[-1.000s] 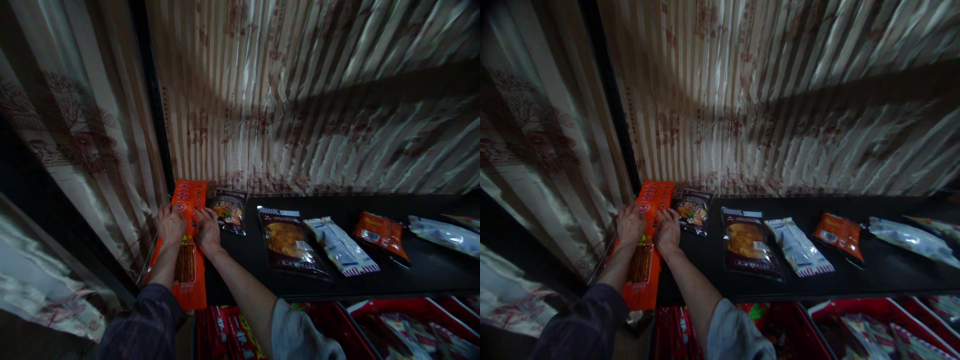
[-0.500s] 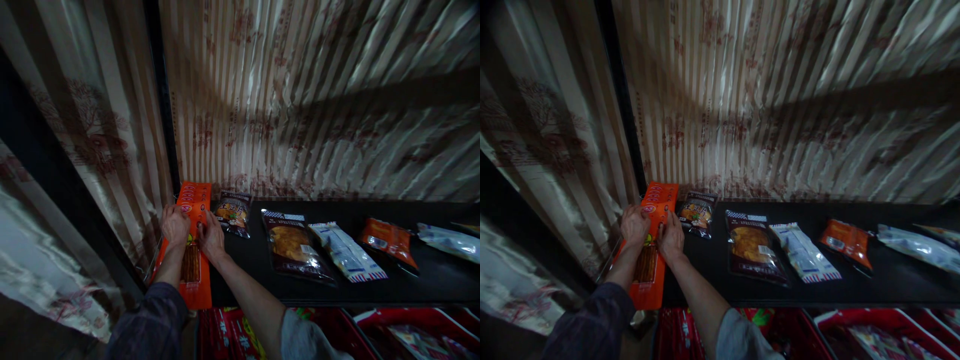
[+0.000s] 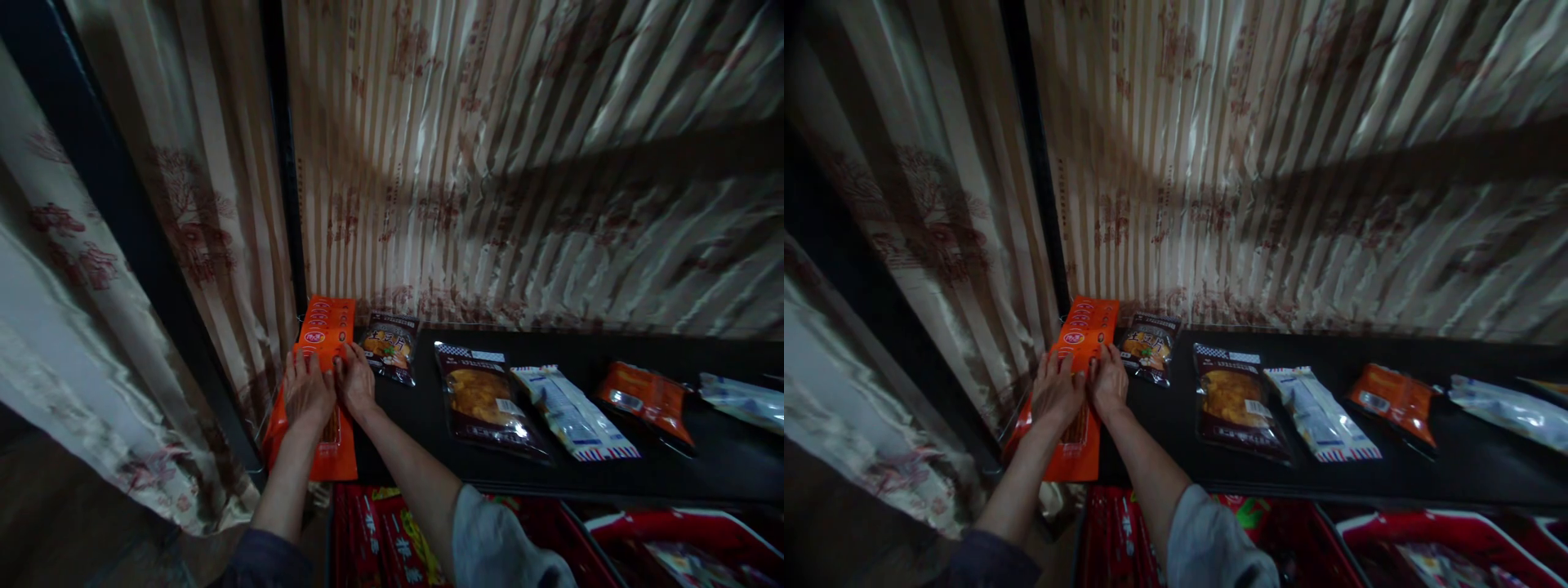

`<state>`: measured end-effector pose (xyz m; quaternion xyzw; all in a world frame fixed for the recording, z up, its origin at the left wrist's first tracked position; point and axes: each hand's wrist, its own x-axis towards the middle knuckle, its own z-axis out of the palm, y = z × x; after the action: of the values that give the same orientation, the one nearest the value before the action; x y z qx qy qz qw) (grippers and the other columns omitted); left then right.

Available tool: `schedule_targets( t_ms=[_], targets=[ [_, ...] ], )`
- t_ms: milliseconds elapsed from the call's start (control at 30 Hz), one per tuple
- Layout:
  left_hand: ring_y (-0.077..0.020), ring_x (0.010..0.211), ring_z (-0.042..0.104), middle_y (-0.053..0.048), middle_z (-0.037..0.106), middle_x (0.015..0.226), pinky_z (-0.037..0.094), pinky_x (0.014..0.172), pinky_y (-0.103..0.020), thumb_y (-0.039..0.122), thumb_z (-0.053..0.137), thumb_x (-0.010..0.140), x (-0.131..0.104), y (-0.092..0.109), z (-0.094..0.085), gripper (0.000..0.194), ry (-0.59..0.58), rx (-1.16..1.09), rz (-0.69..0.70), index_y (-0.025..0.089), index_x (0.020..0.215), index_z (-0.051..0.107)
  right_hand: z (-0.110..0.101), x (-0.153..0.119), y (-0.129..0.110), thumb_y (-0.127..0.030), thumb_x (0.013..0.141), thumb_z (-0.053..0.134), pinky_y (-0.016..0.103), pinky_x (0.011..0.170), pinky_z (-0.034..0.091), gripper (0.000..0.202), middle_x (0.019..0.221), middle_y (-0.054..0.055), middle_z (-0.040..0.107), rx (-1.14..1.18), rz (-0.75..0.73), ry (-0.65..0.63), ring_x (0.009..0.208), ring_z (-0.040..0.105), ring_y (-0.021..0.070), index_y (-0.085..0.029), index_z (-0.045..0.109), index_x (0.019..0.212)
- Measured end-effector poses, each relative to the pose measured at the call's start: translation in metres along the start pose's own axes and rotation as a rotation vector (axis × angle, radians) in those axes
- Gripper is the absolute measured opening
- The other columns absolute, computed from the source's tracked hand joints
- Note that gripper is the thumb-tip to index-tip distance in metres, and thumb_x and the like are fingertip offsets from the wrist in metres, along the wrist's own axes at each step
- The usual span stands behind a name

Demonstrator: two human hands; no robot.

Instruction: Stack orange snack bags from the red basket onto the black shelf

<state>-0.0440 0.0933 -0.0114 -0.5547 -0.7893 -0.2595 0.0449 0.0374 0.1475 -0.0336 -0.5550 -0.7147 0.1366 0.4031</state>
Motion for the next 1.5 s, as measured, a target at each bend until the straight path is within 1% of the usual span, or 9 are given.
schedule_targets(
  t_ms=[167,300,433,567,667,833,1067,1333,1500],
  targets=[
    [-0.0325,0.134,0.033,-0.021,0.045,0.138,0.027,0.107,-0.047,0.032,0.044,0.085,-0.001,-0.007,0.005,0.048,-0.015,0.027,0.002,0.008,0.125,0.053,-0.006,-0.001,-0.006,-0.022,0.087,0.042,0.029,0.084,0.048,0.040,0.125,0.011,0.054,-0.022,-0.001,0.008,0.101,0.060,0.0188,-0.019,0.054,0.125],
    [-0.0312,0.131,0.037,-0.020,0.049,0.134,0.026,0.107,-0.048,0.034,0.044,0.084,0.004,-0.014,0.009,0.045,0.061,0.053,0.039,0.009,0.119,0.057,-0.008,-0.002,-0.010,-0.024,0.087,0.042,0.030,0.082,0.048,0.042,0.123,0.009,0.057,-0.037,0.039,0.009,0.098,0.062,0.0203,-0.022,0.050,0.129],
    [-0.0299,0.130,0.039,-0.018,0.053,0.131,0.022,0.109,-0.049,0.032,0.043,0.085,0.004,-0.019,0.016,0.041,0.130,0.060,0.067,0.011,0.116,0.059,-0.005,-0.003,-0.011,-0.023,0.087,0.042,0.032,0.083,0.047,0.046,0.115,0.012,0.061,-0.028,0.048,0.029,0.101,0.061,0.0230,-0.018,0.045,0.132],
    [-0.0314,0.131,0.037,-0.019,0.049,0.135,0.028,0.106,-0.048,0.033,0.045,0.084,0.005,-0.020,0.017,0.042,0.111,0.046,0.050,0.011,0.116,0.060,-0.004,-0.002,-0.009,-0.023,0.086,0.044,0.031,0.081,0.048,0.044,0.110,0.012,0.060,-0.034,0.058,0.059,0.095,0.062,0.0223,-0.018,0.048,0.130],
    [-0.0332,0.132,0.035,-0.021,0.046,0.137,0.030,0.105,-0.047,0.033,0.046,0.083,0.007,-0.021,0.017,0.043,0.104,0.023,0.043,0.010,0.115,0.060,-0.007,0.000,-0.009,-0.018,0.084,0.044,0.029,0.078,0.048,0.043,0.106,0.012,0.060,-0.024,0.074,0.047,0.089,0.063,0.0208,-0.017,0.050,0.127],
    [-0.0337,0.133,0.033,-0.022,0.043,0.139,0.033,0.103,-0.047,0.032,0.046,0.082,0.008,-0.024,0.020,0.043,0.166,-0.004,0.023,0.009,0.114,0.061,-0.014,0.000,-0.011,-0.013,0.081,0.046,0.029,0.080,0.048,0.048,0.107,0.011,0.061,0.020,0.040,0.036,0.093,0.062,0.0211,-0.018,0.048,0.129],
    [-0.0300,0.130,0.039,-0.017,0.052,0.132,0.033,0.105,-0.044,0.026,0.043,0.082,0.006,-0.020,0.015,0.037,0.188,-0.014,0.025,0.009,0.108,0.063,-0.014,-0.004,-0.016,-0.025,0.086,0.048,0.032,0.080,0.048,0.041,0.106,0.013,0.065,-0.025,0.099,-0.004,0.093,0.064,0.0240,-0.018,0.052,0.127],
    [-0.0329,0.129,0.039,-0.019,0.055,0.128,0.028,0.107,-0.047,0.028,0.045,0.081,0.004,-0.018,0.012,0.039,0.251,0.006,-0.013,0.007,0.108,0.063,-0.019,-0.005,-0.018,-0.022,0.085,0.049,0.027,0.082,0.048,0.040,0.123,0.011,0.057,-0.067,0.091,-0.060,0.096,0.063,0.0195,-0.019,0.054,0.125],
    [-0.0295,0.126,0.042,-0.013,0.060,0.124,0.031,0.104,-0.044,0.026,0.042,0.083,0.004,-0.017,0.009,0.038,0.215,-0.027,-0.057,0.011,0.110,0.064,-0.019,-0.004,-0.015,-0.019,0.084,0.049,0.026,0.080,0.048,0.037,0.116,0.012,0.058,-0.034,0.073,-0.054,0.091,0.063,0.0183,-0.016,0.056,0.120]
  ],
)
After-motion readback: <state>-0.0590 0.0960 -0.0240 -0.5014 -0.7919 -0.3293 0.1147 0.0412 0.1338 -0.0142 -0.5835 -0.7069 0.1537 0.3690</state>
